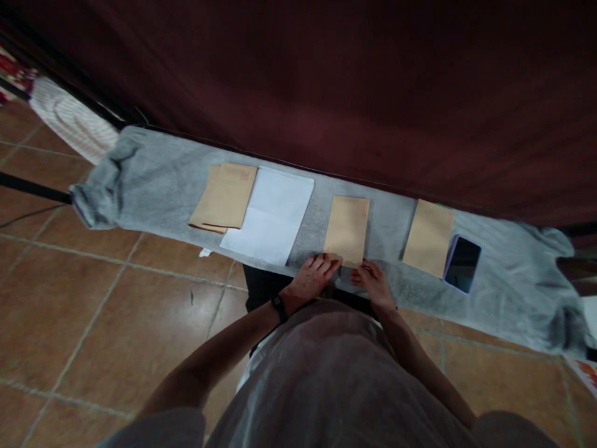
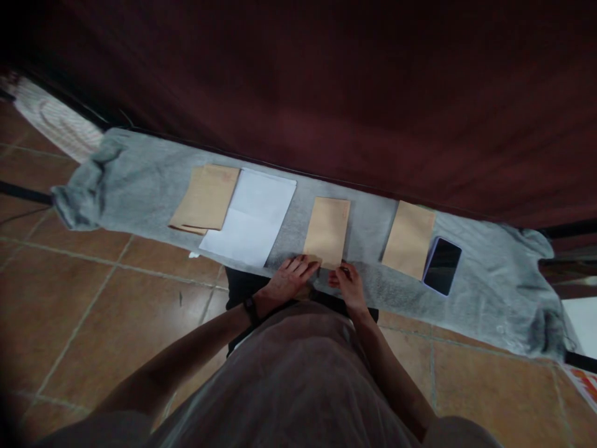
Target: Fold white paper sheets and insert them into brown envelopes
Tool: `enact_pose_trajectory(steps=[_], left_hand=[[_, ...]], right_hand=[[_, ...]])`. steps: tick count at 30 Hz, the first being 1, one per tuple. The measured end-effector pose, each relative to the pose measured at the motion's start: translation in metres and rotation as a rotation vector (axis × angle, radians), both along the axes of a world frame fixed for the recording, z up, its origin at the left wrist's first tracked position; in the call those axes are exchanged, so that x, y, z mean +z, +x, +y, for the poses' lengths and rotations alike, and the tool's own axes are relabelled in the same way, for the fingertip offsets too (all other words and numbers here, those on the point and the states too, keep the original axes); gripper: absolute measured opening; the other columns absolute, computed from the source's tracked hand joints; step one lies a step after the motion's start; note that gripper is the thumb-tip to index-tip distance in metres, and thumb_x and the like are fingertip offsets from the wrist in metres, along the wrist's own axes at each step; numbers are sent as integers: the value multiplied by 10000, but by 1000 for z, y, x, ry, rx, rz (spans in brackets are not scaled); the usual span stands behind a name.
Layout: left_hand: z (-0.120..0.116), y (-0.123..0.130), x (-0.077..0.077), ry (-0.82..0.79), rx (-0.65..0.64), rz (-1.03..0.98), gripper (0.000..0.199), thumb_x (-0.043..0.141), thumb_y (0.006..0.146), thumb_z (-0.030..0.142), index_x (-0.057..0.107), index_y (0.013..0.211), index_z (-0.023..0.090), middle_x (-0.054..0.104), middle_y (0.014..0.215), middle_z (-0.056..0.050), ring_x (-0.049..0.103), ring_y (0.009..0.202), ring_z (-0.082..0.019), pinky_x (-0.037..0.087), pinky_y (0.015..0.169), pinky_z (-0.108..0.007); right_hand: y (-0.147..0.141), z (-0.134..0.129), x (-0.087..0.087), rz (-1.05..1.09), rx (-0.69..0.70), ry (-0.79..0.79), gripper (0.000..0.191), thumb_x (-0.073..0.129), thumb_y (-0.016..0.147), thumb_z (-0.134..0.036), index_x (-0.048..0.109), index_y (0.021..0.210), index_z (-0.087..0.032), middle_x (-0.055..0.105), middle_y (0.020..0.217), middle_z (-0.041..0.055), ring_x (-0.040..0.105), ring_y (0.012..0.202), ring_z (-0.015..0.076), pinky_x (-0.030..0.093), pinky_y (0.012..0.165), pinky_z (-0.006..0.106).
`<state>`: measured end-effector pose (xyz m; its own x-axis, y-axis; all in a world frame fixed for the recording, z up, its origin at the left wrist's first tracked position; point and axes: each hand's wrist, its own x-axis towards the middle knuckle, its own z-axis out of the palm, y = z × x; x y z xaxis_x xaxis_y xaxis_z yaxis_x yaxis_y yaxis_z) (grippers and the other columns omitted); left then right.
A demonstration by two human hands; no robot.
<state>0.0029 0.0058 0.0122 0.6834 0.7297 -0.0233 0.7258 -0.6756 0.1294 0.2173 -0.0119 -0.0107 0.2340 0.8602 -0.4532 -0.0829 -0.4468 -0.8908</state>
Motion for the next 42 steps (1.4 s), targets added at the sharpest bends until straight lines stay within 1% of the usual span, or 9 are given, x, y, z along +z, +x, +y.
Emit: enact_pose_trajectory(steps=[5, 8, 11, 14, 16, 24, 30, 37, 42], left_hand=[[0, 0, -2, 10, 0, 8, 543, 420, 991, 187, 421, 1534, 199, 570, 1435, -149, 507, 1312, -301, 395, 1069, -438], [1, 1, 0, 27, -4, 7, 527, 441, 990, 185, 443, 1517, 189, 581, 1418, -149, 521, 1292, -298, 401, 1060, -434], [2, 2, 4, 45, -5, 3, 502, 446, 997, 182, 462, 1499, 190, 594, 1402, -139, 536, 1281, -285, 413, 1061, -423], [3, 5, 4, 38, 27, 2, 431, 444, 1015, 215, 526, 1436, 175, 630, 1350, -137, 564, 1262, -269, 431, 1071, -416], [5, 7, 2, 23, 62, -28, 407, 457, 1025, 279, 558, 1400, 158, 644, 1336, -144, 564, 1286, -273, 433, 1093, -423], [28, 20, -7, 5, 62, -164, 533, 416, 1043, 433, 480, 1488, 146, 420, 1607, -128, 337, 1514, -264, 276, 1250, -447], [58, 40, -7, -16, 56, -136, 545, 356, 1056, 427, 432, 1532, 173, 369, 1640, -94, 271, 1544, -253, 216, 1275, -465], [90, 63, -12, -26, 32, -123, 566, 307, 1065, 439, 391, 1558, 176, 304, 1669, -90, 214, 1560, -281, 146, 1277, -549], [114, 78, -17, -49, 48, -137, 583, 302, 1061, 432, 341, 1584, 178, 269, 1682, -74, 185, 1567, -285, 109, 1277, -571]], right_hand=[[8, -11, 5, -200, 39, 44, 490, 632, 853, -525, 573, 1233, -222, 711, 719, 1, 657, 544, 198, 583, 515, 339], [9, -14, 7, -498, 233, 279, 375, 501, 967, -452, 639, 1217, -209, 754, 943, 91, 728, 833, 250, 620, 764, 416], [6, -15, 6, -796, 496, 536, 378, 405, 1027, -330, 651, 1285, -202, 690, 1296, 132, 628, 1241, 269, 500, 1081, 477], [1, -17, 1, -1046, 704, 637, 462, 415, 1036, -279, 515, 1474, -170, 547, 1507, 124, 473, 1425, 262, 364, 1208, 504], [0, -19, -2, -1170, 762, 643, 529, 457, 1029, -280, 424, 1542, -157, 470, 1571, 117, 412, 1470, 260, 314, 1239, 505], [1, -21, -10, -1261, 783, 620, 570, 509, 995, -249, 413, 1548, -148, 427, 1598, 99, 375, 1494, 242, 269, 1267, 485], [-1, -21, -11, -1249, 762, 598, 524, 538, 983, -266, 499, 1483, -114, 522, 1528, 132, 414, 1469, 255, 277, 1268, 480], [-1, -22, -9, -1255, 749, 605, 533, 515, 1011, -284, 451, 1523, -150, 517, 1537, 107, 419, 1466, 249, 289, 1261, 478], [-1, -19, -5, -1251, 799, 576, 595, 508, 1012, -279, 363, 1575, -158, 430, 1599, 88, 398, 1476, 258, 280, 1260, 482]])
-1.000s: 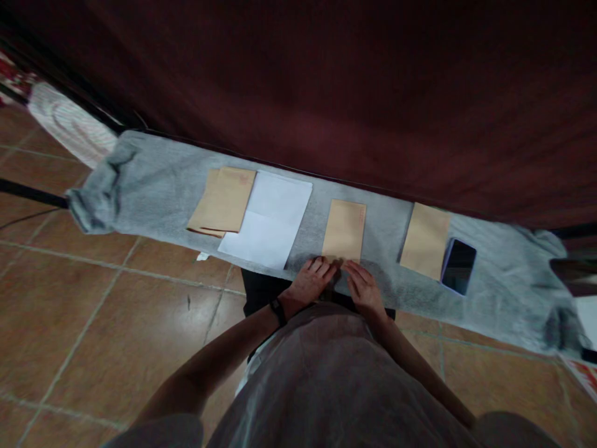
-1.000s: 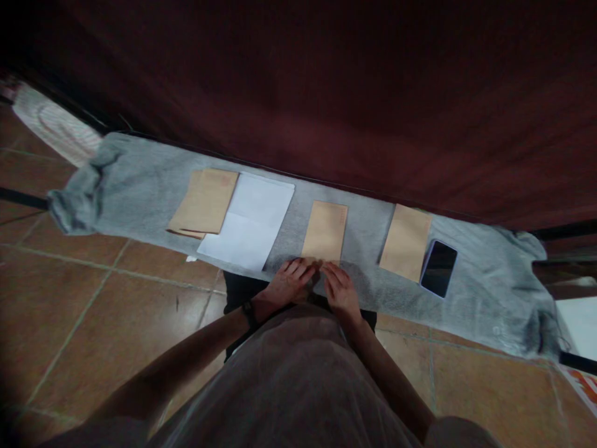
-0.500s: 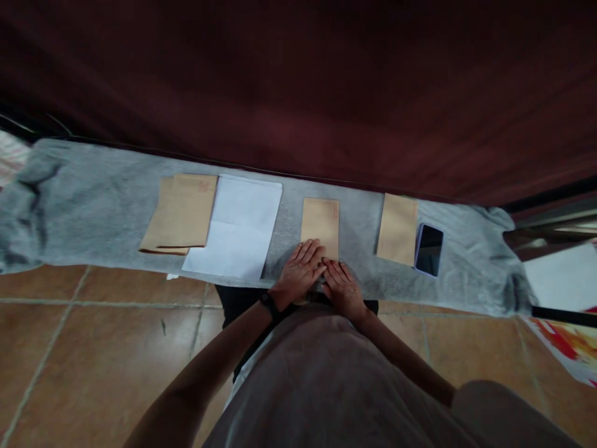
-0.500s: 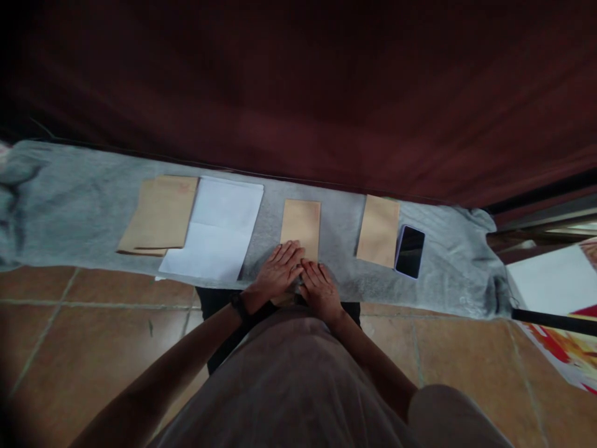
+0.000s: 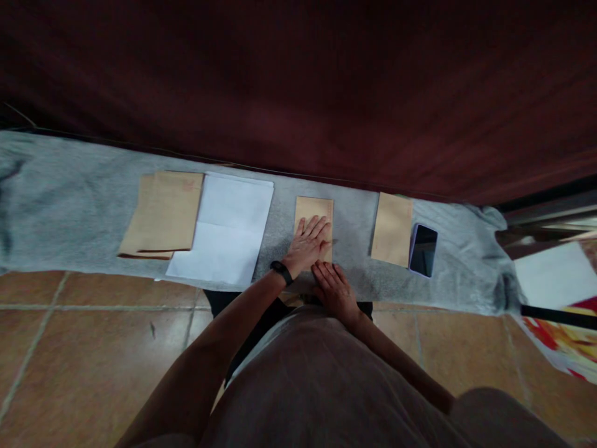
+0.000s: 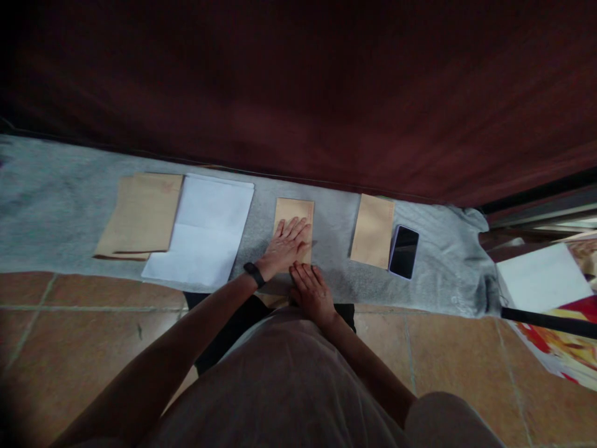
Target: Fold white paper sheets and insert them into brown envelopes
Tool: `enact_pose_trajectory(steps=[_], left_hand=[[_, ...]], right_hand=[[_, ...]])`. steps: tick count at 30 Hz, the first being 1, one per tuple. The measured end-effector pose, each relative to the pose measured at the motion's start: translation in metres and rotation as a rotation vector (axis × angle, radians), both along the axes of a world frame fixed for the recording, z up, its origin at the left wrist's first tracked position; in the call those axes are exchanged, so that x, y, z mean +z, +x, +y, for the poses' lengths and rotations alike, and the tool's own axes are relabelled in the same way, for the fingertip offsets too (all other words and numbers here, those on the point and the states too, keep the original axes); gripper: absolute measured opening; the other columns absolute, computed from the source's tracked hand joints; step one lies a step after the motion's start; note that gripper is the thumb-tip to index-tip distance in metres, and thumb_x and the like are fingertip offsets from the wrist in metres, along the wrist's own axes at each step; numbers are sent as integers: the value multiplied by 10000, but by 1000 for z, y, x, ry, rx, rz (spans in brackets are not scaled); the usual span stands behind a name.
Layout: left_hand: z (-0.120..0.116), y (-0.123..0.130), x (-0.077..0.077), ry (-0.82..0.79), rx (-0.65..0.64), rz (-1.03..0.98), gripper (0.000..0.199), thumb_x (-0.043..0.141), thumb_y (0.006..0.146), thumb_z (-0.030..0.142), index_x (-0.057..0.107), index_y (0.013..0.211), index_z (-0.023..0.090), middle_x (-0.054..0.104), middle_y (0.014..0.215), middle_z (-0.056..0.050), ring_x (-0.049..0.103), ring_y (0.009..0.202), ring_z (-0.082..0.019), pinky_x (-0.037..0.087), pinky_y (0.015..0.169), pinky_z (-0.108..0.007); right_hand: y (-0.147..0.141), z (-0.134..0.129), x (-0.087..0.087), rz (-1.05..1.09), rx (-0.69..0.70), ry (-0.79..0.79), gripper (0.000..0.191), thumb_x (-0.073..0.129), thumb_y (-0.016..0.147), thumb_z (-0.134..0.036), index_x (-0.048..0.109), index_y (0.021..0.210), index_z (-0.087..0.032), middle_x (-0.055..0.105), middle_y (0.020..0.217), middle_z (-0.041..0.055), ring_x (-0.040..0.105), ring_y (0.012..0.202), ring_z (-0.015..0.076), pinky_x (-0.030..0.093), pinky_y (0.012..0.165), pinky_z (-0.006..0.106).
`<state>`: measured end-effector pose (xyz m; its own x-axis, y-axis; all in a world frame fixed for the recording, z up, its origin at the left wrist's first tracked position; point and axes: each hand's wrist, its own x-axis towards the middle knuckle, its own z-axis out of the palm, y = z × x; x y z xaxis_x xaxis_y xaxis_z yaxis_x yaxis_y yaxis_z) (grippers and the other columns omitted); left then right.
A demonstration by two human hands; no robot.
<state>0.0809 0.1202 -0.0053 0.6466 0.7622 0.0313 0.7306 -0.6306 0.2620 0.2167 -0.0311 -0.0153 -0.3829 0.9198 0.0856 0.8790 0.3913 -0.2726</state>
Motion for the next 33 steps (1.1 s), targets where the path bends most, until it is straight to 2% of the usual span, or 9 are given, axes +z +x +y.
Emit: enact_pose_trajectory(steps=[7, 12, 18, 25, 29, 33], left_hand=[[24, 13, 1, -45, 22, -20, 606, 286, 1056, 466, 312, 1597, 194, 234, 1692, -61, 147, 1575, -296, 68, 1267, -618], [39, 21, 4, -68, 61, -9, 598, 304, 1055, 475, 323, 1593, 215, 245, 1688, -53, 147, 1576, -284, 58, 1267, -611], [44, 23, 4, -42, 76, -10, 577, 337, 1054, 458, 359, 1576, 213, 292, 1673, -58, 185, 1566, -295, 95, 1263, -615], [13, 6, -1, 5, 26, -25, 540, 400, 1041, 427, 397, 1560, 279, 317, 1667, -52, 234, 1553, -308, 170, 1250, -605], [-15, -11, 1, 18, -27, -2, 510, 370, 1054, 426, 419, 1545, 297, 318, 1668, -26, 239, 1552, -286, 171, 1261, -573], [-46, -31, 6, 40, -70, 0, 532, 334, 1064, 462, 401, 1553, 265, 322, 1666, -37, 241, 1554, -248, 170, 1275, -515]], right_hand=[[0, 0, 6, -7, 9, -20, 627, 509, 1006, -254, 317, 1595, -166, 370, 1631, 85, 357, 1500, 248, 271, 1259, 472], [0, 0, 4, -19, 8, -6, 624, 506, 1009, -263, 315, 1595, -165, 369, 1634, 79, 358, 1499, 242, 279, 1255, 468], [-1, 0, 4, -7, 14, 6, 625, 493, 1012, -269, 308, 1598, -158, 374, 1630, 86, 364, 1497, 245, 286, 1253, 468], [-2, 0, 4, 9, -3, 25, 631, 501, 1006, -269, 310, 1601, -181, 438, 1593, 96, 420, 1466, 253, 302, 1251, 479], [-3, -2, -2, 35, -14, 66, 565, 516, 1002, -267, 410, 1546, -157, 530, 1525, 115, 453, 1442, 259, 303, 1250, 484], [-4, -3, -5, 56, -21, 93, 478, 508, 1003, -253, 509, 1465, -135, 602, 1450, 134, 487, 1416, 266, 327, 1236, 500]])
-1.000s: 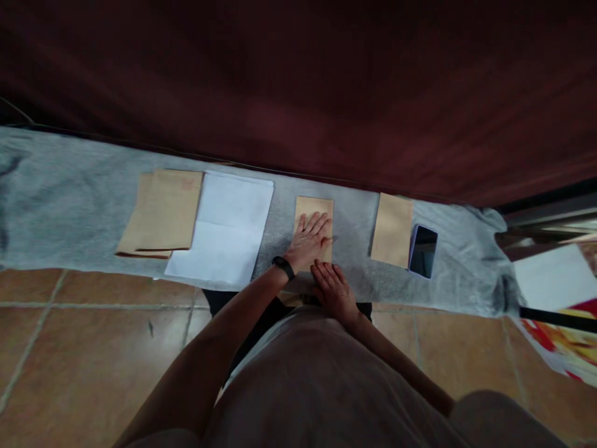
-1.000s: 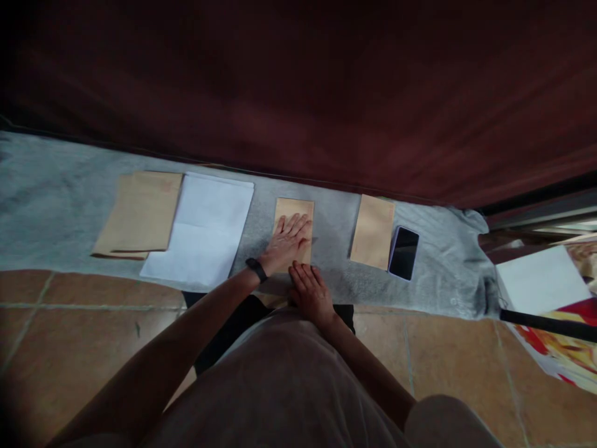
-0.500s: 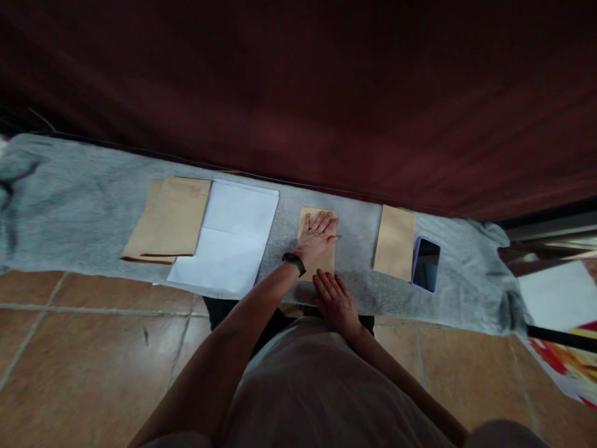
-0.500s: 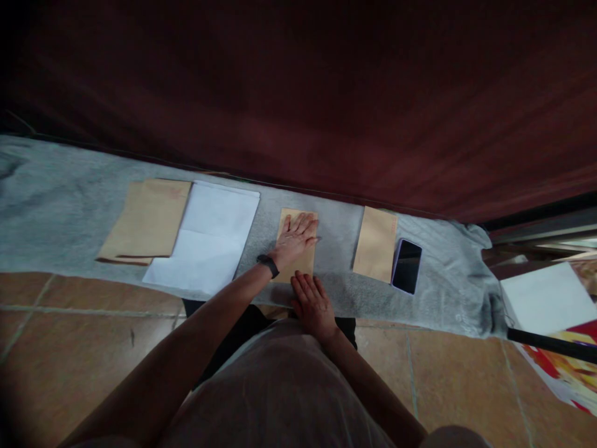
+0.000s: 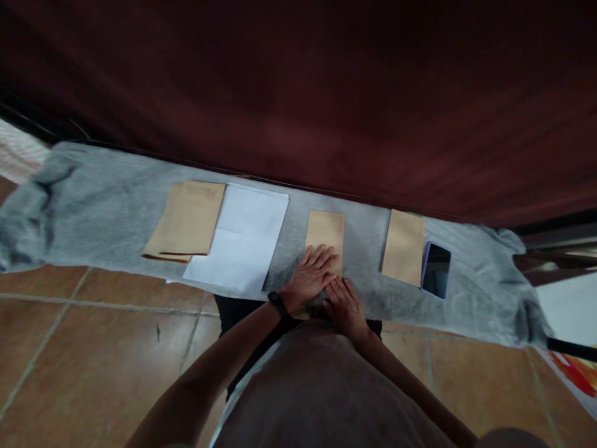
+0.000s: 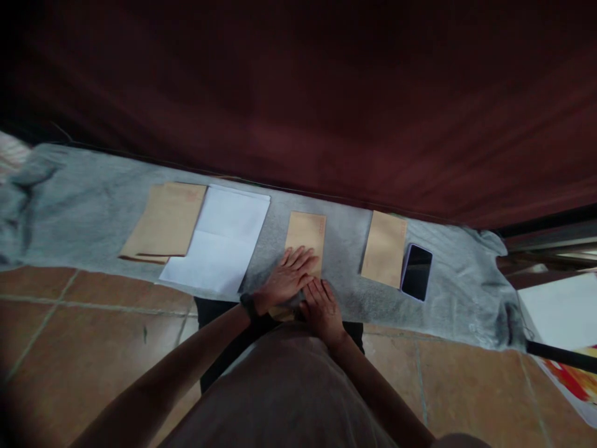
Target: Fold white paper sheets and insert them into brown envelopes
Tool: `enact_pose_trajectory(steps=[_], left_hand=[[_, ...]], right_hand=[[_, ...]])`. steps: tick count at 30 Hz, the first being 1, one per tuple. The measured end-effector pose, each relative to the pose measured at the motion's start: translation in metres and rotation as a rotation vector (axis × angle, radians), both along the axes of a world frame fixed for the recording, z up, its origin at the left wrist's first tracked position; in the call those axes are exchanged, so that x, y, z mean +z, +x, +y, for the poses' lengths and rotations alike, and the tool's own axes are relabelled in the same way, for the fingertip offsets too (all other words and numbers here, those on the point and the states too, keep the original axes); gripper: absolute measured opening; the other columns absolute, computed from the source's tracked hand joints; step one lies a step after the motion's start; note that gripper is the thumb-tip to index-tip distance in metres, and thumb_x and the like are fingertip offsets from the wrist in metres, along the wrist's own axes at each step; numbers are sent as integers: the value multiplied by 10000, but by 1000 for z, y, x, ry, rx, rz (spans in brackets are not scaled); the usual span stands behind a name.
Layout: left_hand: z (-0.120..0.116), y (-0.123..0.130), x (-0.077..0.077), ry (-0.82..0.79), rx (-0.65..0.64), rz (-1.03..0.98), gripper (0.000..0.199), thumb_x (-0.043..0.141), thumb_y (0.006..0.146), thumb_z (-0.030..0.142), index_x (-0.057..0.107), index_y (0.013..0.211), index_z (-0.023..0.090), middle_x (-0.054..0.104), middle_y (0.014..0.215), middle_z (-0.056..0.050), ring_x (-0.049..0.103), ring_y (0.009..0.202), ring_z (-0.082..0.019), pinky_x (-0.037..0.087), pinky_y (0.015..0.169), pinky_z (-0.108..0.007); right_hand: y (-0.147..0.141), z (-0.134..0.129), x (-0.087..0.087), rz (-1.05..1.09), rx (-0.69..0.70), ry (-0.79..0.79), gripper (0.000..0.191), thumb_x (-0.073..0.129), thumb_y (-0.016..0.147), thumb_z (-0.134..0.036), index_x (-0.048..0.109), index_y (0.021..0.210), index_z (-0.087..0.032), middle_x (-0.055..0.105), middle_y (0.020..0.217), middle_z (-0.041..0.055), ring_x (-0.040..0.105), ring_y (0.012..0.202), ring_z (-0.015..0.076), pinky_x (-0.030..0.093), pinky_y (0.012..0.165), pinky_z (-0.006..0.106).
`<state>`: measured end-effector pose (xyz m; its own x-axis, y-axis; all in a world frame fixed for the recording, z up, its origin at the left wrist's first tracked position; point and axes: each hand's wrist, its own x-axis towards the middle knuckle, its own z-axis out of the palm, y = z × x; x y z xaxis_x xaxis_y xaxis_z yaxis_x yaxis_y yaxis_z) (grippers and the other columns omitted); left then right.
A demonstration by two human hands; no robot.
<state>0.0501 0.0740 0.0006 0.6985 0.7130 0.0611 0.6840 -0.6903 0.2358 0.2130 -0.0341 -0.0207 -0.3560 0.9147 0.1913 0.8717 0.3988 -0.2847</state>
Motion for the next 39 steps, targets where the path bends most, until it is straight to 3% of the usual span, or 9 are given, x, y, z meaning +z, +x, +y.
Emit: enact_pose_trajectory(steps=[3, 6, 10, 17, 24, 31, 35, 39], left_hand=[[-24, -17, 2, 9, -14, 3, 578, 338, 1058, 496, 395, 1555, 207, 303, 1671, -62, 234, 1556, -239, 181, 1277, -475], [-44, -34, 3, -3, -18, 19, 636, 386, 1040, 519, 363, 1567, 163, 307, 1666, -95, 243, 1553, -239, 209, 1272, -444], [-60, -51, 1, -7, -44, 26, 668, 450, 1021, 521, 341, 1577, 168, 307, 1662, -105, 241, 1553, -242, 242, 1264, -435], [-62, -54, -8, 23, -53, 10, 620, 543, 986, 499, 463, 1507, 173, 373, 1627, -130, 290, 1536, -259, 280, 1258, -470], [-63, -57, -8, 34, -40, -13, 644, 497, 1012, 481, 372, 1560, 167, 338, 1648, -113, 277, 1541, -242, 269, 1267, -446], [-63, -57, -10, 44, -35, -23, 620, 502, 1012, 457, 379, 1560, 194, 361, 1637, -111, 299, 1533, -240, 281, 1263, -450], [-64, -56, -11, 48, -26, -6, 633, 470, 1024, 454, 338, 1583, 189, 354, 1639, -116, 295, 1534, -241, 272, 1267, -451], [-64, -56, -11, 44, -19, 4, 624, 470, 1026, 464, 357, 1574, 188, 357, 1639, -114, 306, 1530, -241, 282, 1261, -444]], right_hand=[[2, 1, 1, 21, 19, -25, 486, 458, 1010, -215, 481, 1489, -134, 556, 1499, 130, 453, 1443, 259, 331, 1234, 507], [6, 4, 4, 75, 36, -34, 543, 375, 1035, -198, 351, 1575, -141, 493, 1552, 127, 411, 1472, 235, 350, 1226, 500], [1, 13, 8, 138, 1, -28, 570, 325, 1056, -230, 253, 1616, -150, 455, 1579, 133, 384, 1489, 225, 362, 1219, 498], [-23, 43, 10, 33, 15, -97, 547, 326, 1070, -302, 325, 1593, -142, 406, 1611, 109, 318, 1522, 214, 326, 1240, 458], [5, 45, 3, -100, -114, -22, 566, 401, 1067, -346, 310, 1603, -188, 373, 1627, 97, 352, 1505, 252, 244, 1256, 496], [17, 45, 5, -103, -264, 12, 618, 386, 1061, -336, 240, 1617, -108, 348, 1628, 168, 324, 1513, 305, 271, 1228, 548], [-6, 61, 10, -69, -188, -9, 609, 341, 1067, -324, 211, 1623, -110, 324, 1644, 149, 292, 1530, 267, 272, 1242, 523], [-21, 82, 9, -56, -104, -14, 562, 359, 1058, -284, 295, 1591, -118, 362, 1632, 136, 286, 1534, 240, 282, 1244, 498]])
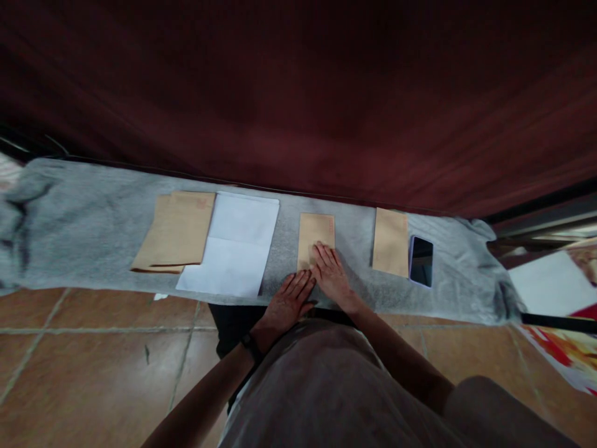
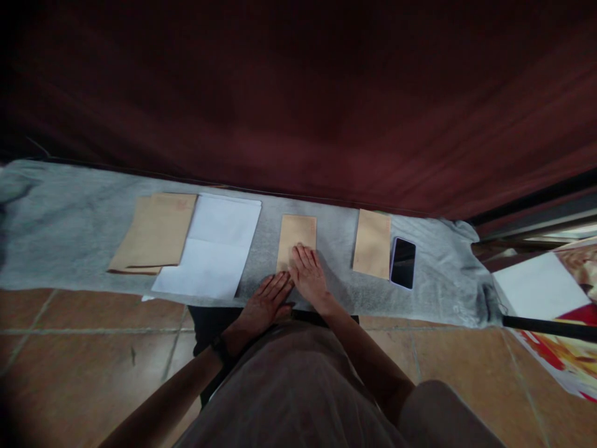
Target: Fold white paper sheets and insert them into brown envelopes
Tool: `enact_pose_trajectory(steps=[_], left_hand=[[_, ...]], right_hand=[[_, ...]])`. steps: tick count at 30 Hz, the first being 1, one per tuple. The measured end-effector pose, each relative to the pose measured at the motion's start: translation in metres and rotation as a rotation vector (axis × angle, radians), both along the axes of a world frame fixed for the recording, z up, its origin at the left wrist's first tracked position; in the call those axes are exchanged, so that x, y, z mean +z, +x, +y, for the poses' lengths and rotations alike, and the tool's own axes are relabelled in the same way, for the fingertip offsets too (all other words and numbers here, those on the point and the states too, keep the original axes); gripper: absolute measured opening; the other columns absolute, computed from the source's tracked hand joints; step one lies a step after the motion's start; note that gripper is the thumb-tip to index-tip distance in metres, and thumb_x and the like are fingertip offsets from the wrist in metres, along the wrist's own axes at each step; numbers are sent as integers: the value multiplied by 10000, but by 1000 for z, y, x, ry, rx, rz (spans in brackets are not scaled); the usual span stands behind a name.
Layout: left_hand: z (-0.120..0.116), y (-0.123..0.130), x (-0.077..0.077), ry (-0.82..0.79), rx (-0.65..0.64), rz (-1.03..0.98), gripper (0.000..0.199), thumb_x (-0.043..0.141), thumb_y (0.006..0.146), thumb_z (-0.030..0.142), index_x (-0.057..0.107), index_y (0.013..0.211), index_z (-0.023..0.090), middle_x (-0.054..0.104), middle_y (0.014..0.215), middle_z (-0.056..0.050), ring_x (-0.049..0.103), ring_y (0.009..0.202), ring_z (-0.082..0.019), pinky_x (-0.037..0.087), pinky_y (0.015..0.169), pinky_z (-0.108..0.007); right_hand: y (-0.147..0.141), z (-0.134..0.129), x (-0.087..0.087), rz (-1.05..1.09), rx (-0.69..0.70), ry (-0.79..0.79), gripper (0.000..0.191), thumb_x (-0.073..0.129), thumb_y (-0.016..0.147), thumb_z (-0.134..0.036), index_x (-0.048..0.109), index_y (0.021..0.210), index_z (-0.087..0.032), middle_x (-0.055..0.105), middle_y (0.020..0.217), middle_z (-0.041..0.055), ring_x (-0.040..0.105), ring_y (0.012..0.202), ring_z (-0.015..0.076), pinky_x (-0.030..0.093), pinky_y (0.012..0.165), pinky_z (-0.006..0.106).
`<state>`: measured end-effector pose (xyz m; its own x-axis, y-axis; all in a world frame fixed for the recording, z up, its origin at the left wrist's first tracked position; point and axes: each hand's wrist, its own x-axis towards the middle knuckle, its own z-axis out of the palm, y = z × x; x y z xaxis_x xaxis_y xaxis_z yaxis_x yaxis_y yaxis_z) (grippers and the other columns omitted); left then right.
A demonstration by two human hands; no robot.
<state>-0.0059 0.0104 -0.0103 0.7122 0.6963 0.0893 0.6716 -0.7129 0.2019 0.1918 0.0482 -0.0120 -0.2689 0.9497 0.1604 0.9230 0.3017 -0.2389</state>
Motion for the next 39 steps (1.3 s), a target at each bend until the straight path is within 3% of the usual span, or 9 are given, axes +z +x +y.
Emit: enact_pose_trajectory(steps=[8, 16, 23, 26, 32, 35, 39], left_hand=[[1, -1, 2, -6, -18, -9, 580, 512, 1011, 481, 431, 1529, 233, 374, 1633, -116, 312, 1527, -255, 309, 1239, -461], [0, -1, -1, 2, -34, -15, 607, 512, 1005, 501, 419, 1534, 218, 359, 1639, -133, 290, 1535, -275, 287, 1245, -470], [-2, 0, -4, -11, -32, -17, 638, 521, 994, 517, 412, 1536, 199, 339, 1645, -150, 275, 1540, -289, 251, 1256, -478], [-2, 0, -3, -20, -34, -20, 652, 523, 991, 523, 401, 1542, 196, 329, 1649, -153, 265, 1544, -287, 237, 1259, -476], [-3, 1, -1, -22, -40, -27, 703, 517, 991, 532, 369, 1557, 143, 340, 1638, -184, 270, 1541, -297, 220, 1263, -474], [-3, 1, -1, -23, -45, -27, 686, 515, 992, 530, 393, 1540, 135, 332, 1641, -185, 261, 1545, -296, 213, 1265, -483], [-3, -1, 0, -21, -52, -39, 693, 514, 990, 536, 371, 1554, 161, 294, 1660, -171, 225, 1557, -286, 205, 1268, -485]], right_hand=[[15, 34, -8, 46, -31, 36, 522, 391, 1047, -275, 370, 1554, -155, 394, 1612, 152, 333, 1512, 275, 304, 1204, 575], [22, 73, -16, -19, -134, 60, 551, 308, 1074, -360, 385, 1551, -94, 406, 1599, 184, 359, 1489, 292, 254, 1214, 547], [17, 82, -15, -15, -231, -24, 596, 291, 1065, -359, 338, 1569, -44, 321, 1632, 215, 300, 1513, 310, 212, 1221, 553], [10, 67, -12, -3, -238, -23, 608, 309, 1063, -365, 334, 1563, -20, 309, 1629, 240, 295, 1512, 330, 219, 1209, 584], [2, -6, -6, -60, 7, -42, 579, 330, 1065, -338, 294, 1601, -123, 286, 1661, 154, 264, 1529, 304, 194, 1222, 577], [8, -36, -7, -74, 13, -42, 560, 322, 1067, -316, 296, 1608, -173, 341, 1645, 122, 307, 1512, 275, 187, 1233, 552], [22, -54, -8, -80, -9, -11, 577, 329, 1074, -360, 271, 1617, -172, 373, 1627, 133, 333, 1498, 283, 159, 1238, 559]])
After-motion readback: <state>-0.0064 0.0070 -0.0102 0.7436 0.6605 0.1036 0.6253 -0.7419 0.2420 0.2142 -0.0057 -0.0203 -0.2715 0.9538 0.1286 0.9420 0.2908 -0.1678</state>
